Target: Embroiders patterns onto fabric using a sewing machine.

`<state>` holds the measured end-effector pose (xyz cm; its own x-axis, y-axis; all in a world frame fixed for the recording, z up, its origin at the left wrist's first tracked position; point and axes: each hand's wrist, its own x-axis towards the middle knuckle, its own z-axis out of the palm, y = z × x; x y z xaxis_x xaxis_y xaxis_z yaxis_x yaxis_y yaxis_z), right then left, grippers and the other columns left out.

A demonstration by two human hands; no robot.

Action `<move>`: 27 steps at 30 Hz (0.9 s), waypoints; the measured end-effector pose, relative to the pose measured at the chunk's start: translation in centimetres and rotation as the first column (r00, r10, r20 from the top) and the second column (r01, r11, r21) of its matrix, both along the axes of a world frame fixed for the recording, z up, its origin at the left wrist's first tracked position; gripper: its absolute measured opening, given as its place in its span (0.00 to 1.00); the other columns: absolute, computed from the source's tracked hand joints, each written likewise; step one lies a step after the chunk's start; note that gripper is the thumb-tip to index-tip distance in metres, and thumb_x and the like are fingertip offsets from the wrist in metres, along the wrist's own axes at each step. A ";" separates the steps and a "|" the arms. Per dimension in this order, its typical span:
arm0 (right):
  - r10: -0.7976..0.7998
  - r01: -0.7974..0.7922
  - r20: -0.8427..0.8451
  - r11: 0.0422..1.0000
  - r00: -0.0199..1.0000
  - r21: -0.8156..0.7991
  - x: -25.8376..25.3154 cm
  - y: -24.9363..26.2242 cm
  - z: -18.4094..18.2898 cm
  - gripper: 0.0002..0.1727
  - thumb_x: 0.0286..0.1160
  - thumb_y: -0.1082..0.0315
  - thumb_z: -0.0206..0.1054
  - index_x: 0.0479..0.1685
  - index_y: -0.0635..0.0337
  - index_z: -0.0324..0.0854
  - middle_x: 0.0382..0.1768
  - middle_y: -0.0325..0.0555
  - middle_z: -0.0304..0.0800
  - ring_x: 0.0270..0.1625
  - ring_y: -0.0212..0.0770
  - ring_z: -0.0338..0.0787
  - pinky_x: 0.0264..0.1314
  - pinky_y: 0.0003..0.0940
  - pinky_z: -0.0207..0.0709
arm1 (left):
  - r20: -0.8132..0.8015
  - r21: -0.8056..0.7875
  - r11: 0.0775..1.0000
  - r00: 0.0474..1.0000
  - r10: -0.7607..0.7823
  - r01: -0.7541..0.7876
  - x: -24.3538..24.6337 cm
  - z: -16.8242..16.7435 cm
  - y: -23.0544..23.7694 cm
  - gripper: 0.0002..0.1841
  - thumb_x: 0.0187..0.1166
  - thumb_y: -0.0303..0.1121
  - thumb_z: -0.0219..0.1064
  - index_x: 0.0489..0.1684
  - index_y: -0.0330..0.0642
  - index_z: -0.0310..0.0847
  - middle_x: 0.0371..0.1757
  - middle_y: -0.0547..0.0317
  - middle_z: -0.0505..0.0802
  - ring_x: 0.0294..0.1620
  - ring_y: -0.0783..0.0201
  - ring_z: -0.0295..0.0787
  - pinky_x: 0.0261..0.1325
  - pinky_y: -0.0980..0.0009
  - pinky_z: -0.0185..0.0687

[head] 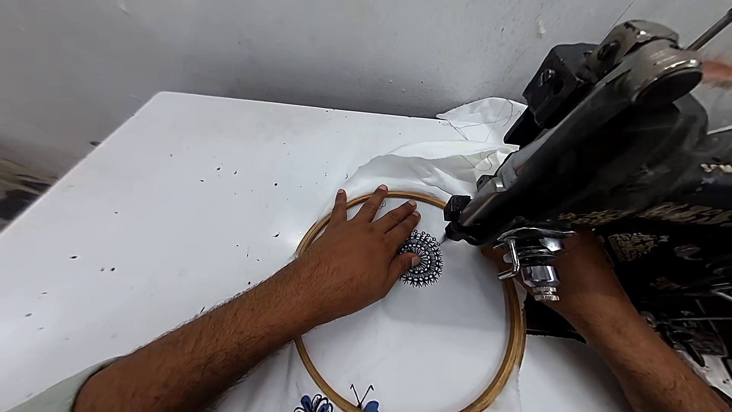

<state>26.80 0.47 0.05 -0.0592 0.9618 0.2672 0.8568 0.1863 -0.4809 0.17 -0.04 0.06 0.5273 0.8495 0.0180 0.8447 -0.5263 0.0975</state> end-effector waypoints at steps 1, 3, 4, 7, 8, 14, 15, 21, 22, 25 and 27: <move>0.000 0.000 -0.003 1.000 1.000 -0.008 0.1 0.1 0.0 0.13 0.53 0.65 0.83 0.31 0.58 0.85 0.26 0.46 0.86 0.30 0.44 0.86 0.33 0.51 0.77 | 0.005 0.004 1.000 1.000 -0.002 0.002 0.1 0.0 0.0 0.34 0.91 0.60 0.38 0.91 0.56 0.64 0.93 0.68 0.66 0.96 0.46 0.48 0.82 0.19 0.38; 0.007 -0.007 0.006 1.000 1.000 -0.005 0.2 0.3 -0.2 0.12 0.53 0.64 0.83 0.30 0.55 0.86 0.26 0.44 0.86 0.30 0.43 0.87 0.31 0.51 0.78 | 0.005 -0.004 1.000 1.000 -0.006 0.006 0.1 0.0 -0.2 0.34 0.91 0.60 0.38 0.91 0.55 0.64 0.93 0.68 0.66 0.96 0.46 0.48 0.83 0.19 0.38; 0.008 -0.008 0.007 1.000 1.000 -0.009 0.2 0.2 -0.2 0.12 0.54 0.64 0.84 0.30 0.55 0.86 0.25 0.44 0.86 0.30 0.44 0.87 0.31 0.52 0.78 | 0.000 -0.010 1.000 1.000 -0.007 0.007 0.1 0.1 -0.3 0.34 0.91 0.60 0.38 0.92 0.55 0.64 0.93 0.68 0.66 0.96 0.46 0.48 0.83 0.19 0.38; 0.018 -0.019 0.016 0.999 1.000 0.031 0.1 -0.2 -0.4 0.10 0.53 0.63 0.81 0.28 0.56 0.86 0.24 0.43 0.87 0.30 0.43 0.89 0.31 0.51 0.78 | -0.009 -0.005 1.000 1.000 -0.002 0.002 -0.1 0.1 -0.3 0.34 0.91 0.61 0.38 0.91 0.57 0.65 0.93 0.70 0.66 0.96 0.46 0.49 0.83 0.20 0.40; 0.016 -0.017 0.011 0.999 1.000 0.030 0.1 -0.2 -0.4 0.11 0.52 0.64 0.81 0.28 0.58 0.86 0.25 0.46 0.87 0.30 0.45 0.88 0.32 0.52 0.78 | -0.005 0.000 1.000 1.000 0.000 0.000 -0.1 0.0 -0.2 0.34 0.91 0.60 0.38 0.91 0.57 0.65 0.93 0.69 0.66 0.96 0.46 0.49 0.83 0.19 0.40; -0.013 0.014 0.027 0.999 1.000 -0.042 0.1 0.1 0.1 0.11 0.54 0.67 0.83 0.26 0.57 0.85 0.23 0.45 0.85 0.27 0.44 0.86 0.30 0.51 0.76 | 0.008 -0.001 1.000 1.000 -0.006 0.006 0.1 0.0 -0.3 0.34 0.91 0.60 0.38 0.91 0.56 0.65 0.93 0.69 0.66 0.96 0.46 0.48 0.83 0.19 0.38; -0.022 0.024 0.031 0.998 0.999 -0.054 0.1 0.1 0.2 0.10 0.55 0.67 0.84 0.25 0.57 0.85 0.23 0.45 0.85 0.27 0.45 0.86 0.30 0.51 0.77 | 0.004 -0.006 1.000 1.000 -0.006 0.007 0.1 0.0 -0.3 0.34 0.91 0.60 0.37 0.91 0.56 0.64 0.93 0.69 0.66 0.96 0.46 0.48 0.83 0.19 0.38; -0.005 0.005 -0.014 1.000 1.000 0.010 -0.1 -0.2 -0.2 0.11 0.53 0.68 0.83 0.31 0.60 0.86 0.27 0.47 0.87 0.32 0.46 0.88 0.34 0.52 0.78 | 0.003 -0.006 1.000 1.000 0.001 -0.001 -0.1 0.1 -0.1 0.34 0.91 0.60 0.38 0.91 0.56 0.64 0.93 0.68 0.66 0.96 0.45 0.49 0.82 0.19 0.40; -0.002 0.002 -0.011 1.000 1.000 0.016 0.0 -0.2 -0.3 0.11 0.53 0.67 0.82 0.31 0.59 0.85 0.26 0.46 0.86 0.31 0.45 0.87 0.34 0.51 0.77 | 0.001 -0.002 1.000 1.000 0.003 -0.003 -0.1 0.0 -0.1 0.34 0.91 0.60 0.38 0.91 0.56 0.64 0.93 0.68 0.66 0.96 0.45 0.50 0.82 0.19 0.41; 0.001 -0.001 0.007 0.999 1.000 -0.050 0.1 -0.1 0.3 0.10 0.55 0.70 0.82 0.29 0.60 0.84 0.25 0.46 0.85 0.29 0.44 0.86 0.33 0.50 0.77 | -0.005 -0.010 1.000 1.000 0.002 -0.002 -0.1 0.0 0.0 0.34 0.91 0.60 0.37 0.92 0.57 0.63 0.93 0.70 0.66 0.96 0.47 0.49 0.83 0.20 0.41; -0.010 0.018 0.055 0.988 0.998 -0.151 0.1 -0.1 1.4 0.10 0.58 0.74 0.84 0.26 0.60 0.84 0.23 0.47 0.84 0.28 0.45 0.85 0.33 0.50 0.76 | 0.000 -0.018 1.000 1.000 0.002 -0.002 -0.1 0.1 0.0 0.34 0.91 0.60 0.37 0.92 0.57 0.63 0.93 0.71 0.65 0.96 0.47 0.48 0.83 0.20 0.41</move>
